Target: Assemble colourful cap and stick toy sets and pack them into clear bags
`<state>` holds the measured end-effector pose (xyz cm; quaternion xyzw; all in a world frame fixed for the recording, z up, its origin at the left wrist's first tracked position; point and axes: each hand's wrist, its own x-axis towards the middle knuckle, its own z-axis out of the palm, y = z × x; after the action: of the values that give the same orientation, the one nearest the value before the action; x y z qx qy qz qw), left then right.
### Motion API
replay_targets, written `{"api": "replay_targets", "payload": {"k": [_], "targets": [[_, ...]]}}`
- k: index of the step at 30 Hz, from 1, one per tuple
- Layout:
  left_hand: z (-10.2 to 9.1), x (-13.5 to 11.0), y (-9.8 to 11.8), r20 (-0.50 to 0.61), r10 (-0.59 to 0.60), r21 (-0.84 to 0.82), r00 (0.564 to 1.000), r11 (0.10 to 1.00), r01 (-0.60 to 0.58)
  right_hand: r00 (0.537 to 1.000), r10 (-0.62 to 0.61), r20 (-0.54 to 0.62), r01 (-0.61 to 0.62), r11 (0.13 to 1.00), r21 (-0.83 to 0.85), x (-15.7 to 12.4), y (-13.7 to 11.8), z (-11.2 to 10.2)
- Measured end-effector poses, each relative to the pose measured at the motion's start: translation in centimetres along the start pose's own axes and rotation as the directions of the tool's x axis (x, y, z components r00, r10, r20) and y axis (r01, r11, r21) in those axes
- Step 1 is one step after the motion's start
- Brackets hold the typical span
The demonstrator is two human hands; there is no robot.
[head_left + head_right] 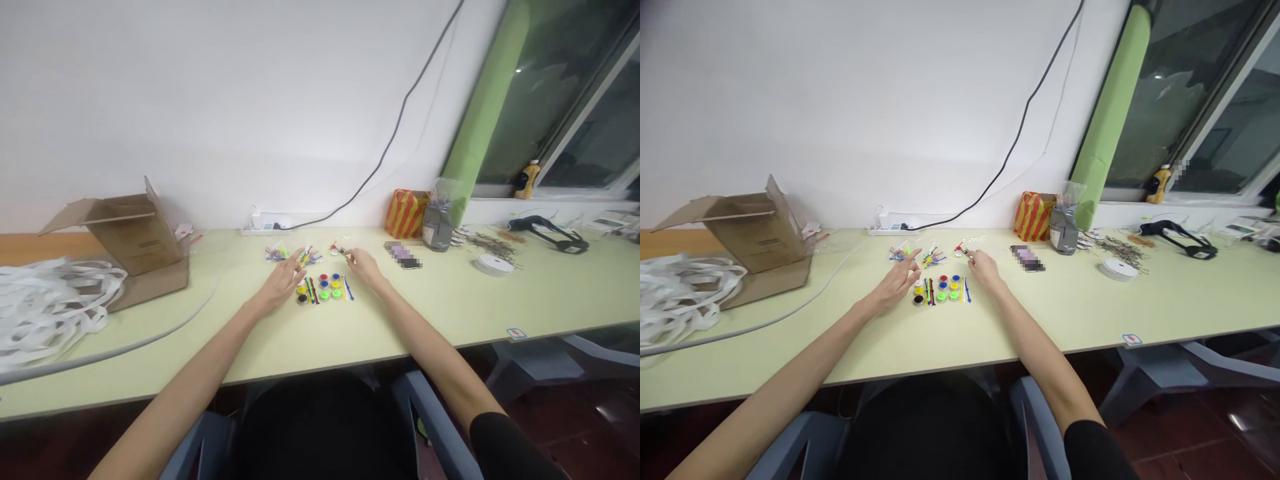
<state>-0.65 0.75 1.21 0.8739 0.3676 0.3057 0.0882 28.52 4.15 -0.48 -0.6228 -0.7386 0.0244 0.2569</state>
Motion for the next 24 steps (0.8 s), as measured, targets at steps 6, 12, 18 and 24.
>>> {"api": "replay_targets", "payload": {"k": [6,12,18,24], "targets": [[0.1,-0.3,0.1,0.012,-0.029,-0.005,1.000,1.000,0.029,1.000,-0.026,0.000,0.026,0.996,-0.088,2.5,-0.9,2.4],[-0.4,-0.5,0.6,0.002,-0.034,0.011,0.999,0.999,0.034,0.996,-0.054,0.071,0.065,0.985,-0.160,5.6,-2.0,3.5],[-0.3,-0.4,0.3,-0.029,-0.023,0.013,0.999,1.000,0.023,0.998,-0.066,-0.002,0.065,0.992,-0.107,4.6,-2.6,2.7],[0.5,-0.3,0.5,-0.047,0.005,-0.021,0.999,1.000,-0.006,0.989,-0.118,-0.094,0.149,0.854,0.499,2.3,-4.9,0.2]]}}
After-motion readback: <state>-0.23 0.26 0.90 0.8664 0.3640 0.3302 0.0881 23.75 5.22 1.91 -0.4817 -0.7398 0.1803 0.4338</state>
